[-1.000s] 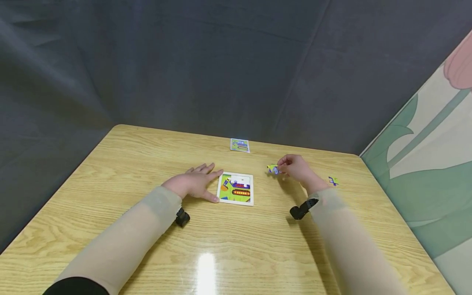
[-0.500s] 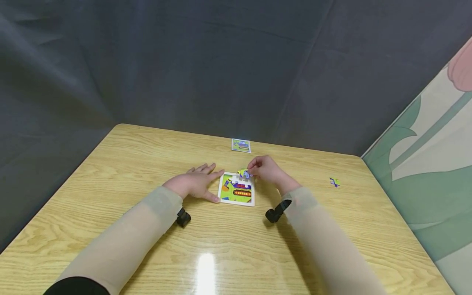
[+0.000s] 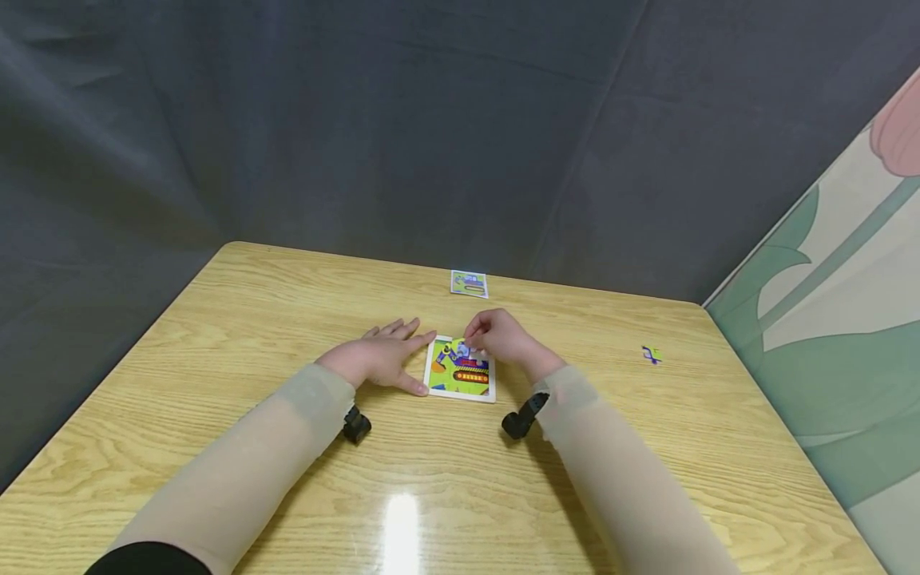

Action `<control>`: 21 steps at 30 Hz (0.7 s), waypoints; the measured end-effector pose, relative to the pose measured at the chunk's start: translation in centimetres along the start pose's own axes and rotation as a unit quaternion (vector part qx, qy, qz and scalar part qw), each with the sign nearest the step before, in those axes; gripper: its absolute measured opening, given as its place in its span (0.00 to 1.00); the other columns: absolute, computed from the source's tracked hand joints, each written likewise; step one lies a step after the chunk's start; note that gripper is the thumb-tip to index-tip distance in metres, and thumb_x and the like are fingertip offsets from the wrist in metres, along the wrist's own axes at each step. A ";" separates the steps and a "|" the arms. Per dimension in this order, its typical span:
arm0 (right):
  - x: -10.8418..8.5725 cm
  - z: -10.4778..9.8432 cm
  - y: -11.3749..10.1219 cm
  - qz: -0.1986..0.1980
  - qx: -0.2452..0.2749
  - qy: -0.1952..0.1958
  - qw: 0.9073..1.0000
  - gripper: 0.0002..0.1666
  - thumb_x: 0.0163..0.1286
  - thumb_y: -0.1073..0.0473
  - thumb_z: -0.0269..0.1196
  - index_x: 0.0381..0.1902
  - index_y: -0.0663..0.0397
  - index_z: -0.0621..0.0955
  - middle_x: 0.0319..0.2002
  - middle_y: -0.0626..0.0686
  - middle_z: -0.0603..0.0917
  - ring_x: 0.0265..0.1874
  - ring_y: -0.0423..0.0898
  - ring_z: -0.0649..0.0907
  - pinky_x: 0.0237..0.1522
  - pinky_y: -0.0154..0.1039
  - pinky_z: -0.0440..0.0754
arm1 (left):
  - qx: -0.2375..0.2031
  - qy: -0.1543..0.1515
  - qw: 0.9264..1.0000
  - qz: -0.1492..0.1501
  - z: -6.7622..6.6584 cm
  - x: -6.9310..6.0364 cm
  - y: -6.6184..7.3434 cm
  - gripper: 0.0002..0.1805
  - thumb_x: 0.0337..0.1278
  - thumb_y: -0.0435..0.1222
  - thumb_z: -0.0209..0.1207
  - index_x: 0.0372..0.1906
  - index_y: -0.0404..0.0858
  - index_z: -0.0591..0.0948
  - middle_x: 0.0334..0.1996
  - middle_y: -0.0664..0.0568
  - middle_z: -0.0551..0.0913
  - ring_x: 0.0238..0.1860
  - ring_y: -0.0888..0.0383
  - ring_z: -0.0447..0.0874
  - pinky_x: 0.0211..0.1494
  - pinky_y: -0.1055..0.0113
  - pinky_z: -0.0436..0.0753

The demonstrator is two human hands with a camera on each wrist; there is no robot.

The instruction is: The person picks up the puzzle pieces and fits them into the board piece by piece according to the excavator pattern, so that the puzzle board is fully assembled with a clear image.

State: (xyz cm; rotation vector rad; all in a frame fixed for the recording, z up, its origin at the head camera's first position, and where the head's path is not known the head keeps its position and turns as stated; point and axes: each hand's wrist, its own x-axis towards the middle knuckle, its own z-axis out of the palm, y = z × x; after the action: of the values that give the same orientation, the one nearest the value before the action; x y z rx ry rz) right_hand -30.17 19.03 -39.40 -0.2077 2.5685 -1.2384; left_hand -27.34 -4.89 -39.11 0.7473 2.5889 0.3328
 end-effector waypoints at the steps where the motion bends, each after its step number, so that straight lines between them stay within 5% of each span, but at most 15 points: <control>1: 0.0 0.1 0.0 0.000 -0.002 -0.001 1.000 0.03 0.69 0.71 0.61 0.38 0.61 0.82 0.33 0.55 0.79 0.32 0.47 0.77 0.32 0.35 0.75 | -0.001 0.000 1.000 0.000 0.0 0.0 0.0 0.57 0.51 0.66 0.61 0.80 0.55 0.46 0.79 0.47 0.36 0.77 0.44 0.30 0.74 0.42 0.38; 21: -0.3 1.1 -0.2 0.001 -0.043 0.029 0.999 0.02 0.70 0.68 0.62 0.39 0.59 0.80 0.36 0.56 0.77 0.37 0.50 0.76 0.40 0.40 0.74 | -0.002 -0.004 1.000 0.002 -0.2 -0.2 0.2 0.56 0.53 0.65 0.61 0.80 0.54 0.46 0.79 0.46 0.36 0.77 0.44 0.30 0.74 0.42 0.38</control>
State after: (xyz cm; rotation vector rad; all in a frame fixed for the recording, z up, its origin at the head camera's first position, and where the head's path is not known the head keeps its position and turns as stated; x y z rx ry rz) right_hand -29.51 18.20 -39.85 -0.1891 2.6731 -1.1496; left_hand -27.17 -4.89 -38.85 0.7504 2.5787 0.3339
